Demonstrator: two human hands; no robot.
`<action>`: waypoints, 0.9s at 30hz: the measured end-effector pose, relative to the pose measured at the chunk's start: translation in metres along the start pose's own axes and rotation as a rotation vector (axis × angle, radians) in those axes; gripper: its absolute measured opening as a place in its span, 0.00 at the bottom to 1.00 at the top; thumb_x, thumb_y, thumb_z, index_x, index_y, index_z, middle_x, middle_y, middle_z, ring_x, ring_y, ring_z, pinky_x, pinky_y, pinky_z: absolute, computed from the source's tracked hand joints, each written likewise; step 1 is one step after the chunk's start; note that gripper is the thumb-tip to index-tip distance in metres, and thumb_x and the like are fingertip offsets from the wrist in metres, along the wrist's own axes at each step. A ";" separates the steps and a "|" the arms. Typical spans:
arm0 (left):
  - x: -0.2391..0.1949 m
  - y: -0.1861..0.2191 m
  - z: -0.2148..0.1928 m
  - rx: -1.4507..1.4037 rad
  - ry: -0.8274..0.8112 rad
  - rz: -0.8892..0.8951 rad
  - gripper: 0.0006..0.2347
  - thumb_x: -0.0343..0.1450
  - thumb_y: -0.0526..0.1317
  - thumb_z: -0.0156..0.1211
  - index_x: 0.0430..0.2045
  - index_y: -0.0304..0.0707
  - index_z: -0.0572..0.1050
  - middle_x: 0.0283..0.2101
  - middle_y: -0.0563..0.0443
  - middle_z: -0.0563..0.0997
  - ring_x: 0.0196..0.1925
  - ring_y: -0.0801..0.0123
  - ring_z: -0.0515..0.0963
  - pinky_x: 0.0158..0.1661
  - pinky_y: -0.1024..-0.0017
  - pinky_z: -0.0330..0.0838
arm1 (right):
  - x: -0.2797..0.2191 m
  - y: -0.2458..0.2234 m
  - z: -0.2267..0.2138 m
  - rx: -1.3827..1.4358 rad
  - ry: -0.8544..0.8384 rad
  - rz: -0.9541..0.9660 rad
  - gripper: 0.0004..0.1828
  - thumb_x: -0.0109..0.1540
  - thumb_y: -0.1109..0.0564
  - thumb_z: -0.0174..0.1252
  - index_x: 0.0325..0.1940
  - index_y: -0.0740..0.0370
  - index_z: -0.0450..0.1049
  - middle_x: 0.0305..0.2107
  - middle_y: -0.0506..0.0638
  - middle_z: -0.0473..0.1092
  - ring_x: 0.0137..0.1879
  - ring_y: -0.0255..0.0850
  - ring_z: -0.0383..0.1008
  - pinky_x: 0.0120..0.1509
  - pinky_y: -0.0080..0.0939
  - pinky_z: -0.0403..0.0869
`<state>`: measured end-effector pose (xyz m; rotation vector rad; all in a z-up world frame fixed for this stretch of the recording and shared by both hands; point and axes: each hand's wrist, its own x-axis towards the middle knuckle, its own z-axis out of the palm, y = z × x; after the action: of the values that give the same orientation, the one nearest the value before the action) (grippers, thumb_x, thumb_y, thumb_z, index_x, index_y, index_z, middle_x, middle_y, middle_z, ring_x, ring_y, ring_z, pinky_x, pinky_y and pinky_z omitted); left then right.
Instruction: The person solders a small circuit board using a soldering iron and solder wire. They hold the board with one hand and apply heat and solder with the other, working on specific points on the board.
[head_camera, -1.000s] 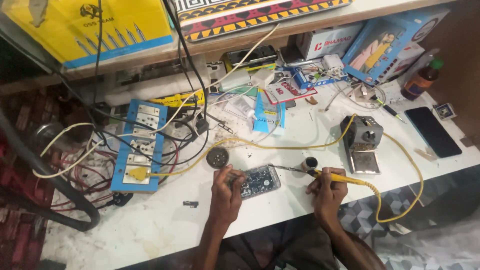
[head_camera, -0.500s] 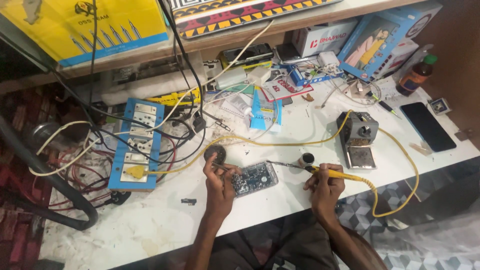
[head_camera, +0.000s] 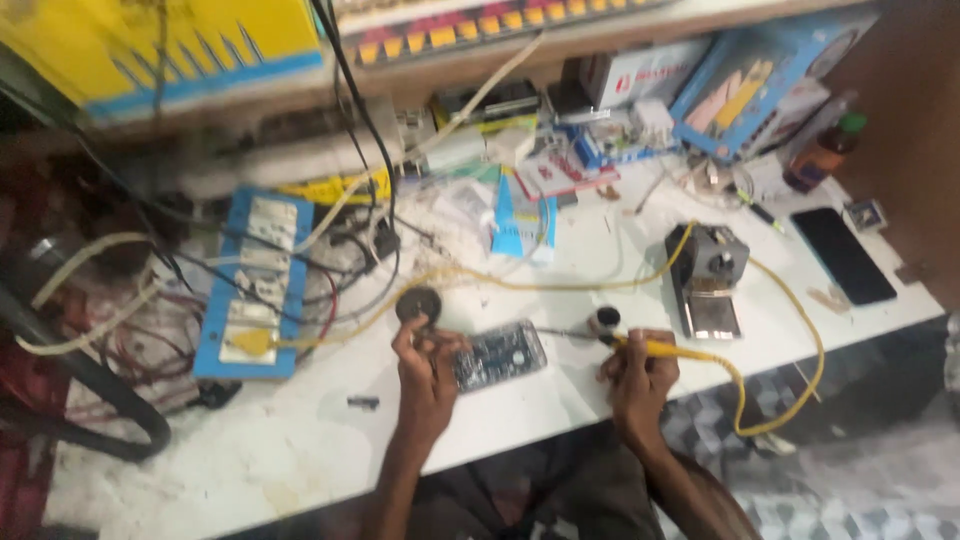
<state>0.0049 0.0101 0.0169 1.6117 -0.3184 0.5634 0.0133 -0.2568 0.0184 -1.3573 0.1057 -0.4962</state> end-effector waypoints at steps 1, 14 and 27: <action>-0.003 0.000 0.000 0.016 0.002 -0.001 0.17 0.79 0.28 0.43 0.61 0.35 0.50 0.38 0.42 0.79 0.41 0.63 0.82 0.50 0.64 0.76 | -0.002 0.002 -0.002 0.029 -0.003 0.004 0.11 0.73 0.54 0.51 0.44 0.64 0.61 0.18 0.49 0.63 0.19 0.35 0.64 0.24 0.34 0.68; -0.006 0.005 0.002 0.018 0.036 -0.052 0.17 0.79 0.26 0.43 0.60 0.36 0.48 0.37 0.42 0.80 0.41 0.64 0.81 0.50 0.67 0.75 | 0.002 -0.004 0.002 -0.051 -0.024 0.087 0.10 0.73 0.54 0.49 0.44 0.64 0.62 0.19 0.52 0.67 0.21 0.38 0.69 0.26 0.35 0.69; -0.012 0.003 0.003 0.108 0.014 -0.007 0.21 0.78 0.24 0.44 0.62 0.36 0.44 0.40 0.40 0.79 0.43 0.62 0.81 0.51 0.67 0.76 | 0.000 -0.003 0.000 -0.064 -0.040 0.074 0.09 0.73 0.55 0.48 0.44 0.62 0.61 0.18 0.52 0.66 0.20 0.38 0.69 0.24 0.34 0.67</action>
<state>-0.0064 0.0053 0.0126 1.7113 -0.2760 0.5947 0.0123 -0.2571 0.0211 -1.4200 0.1393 -0.4057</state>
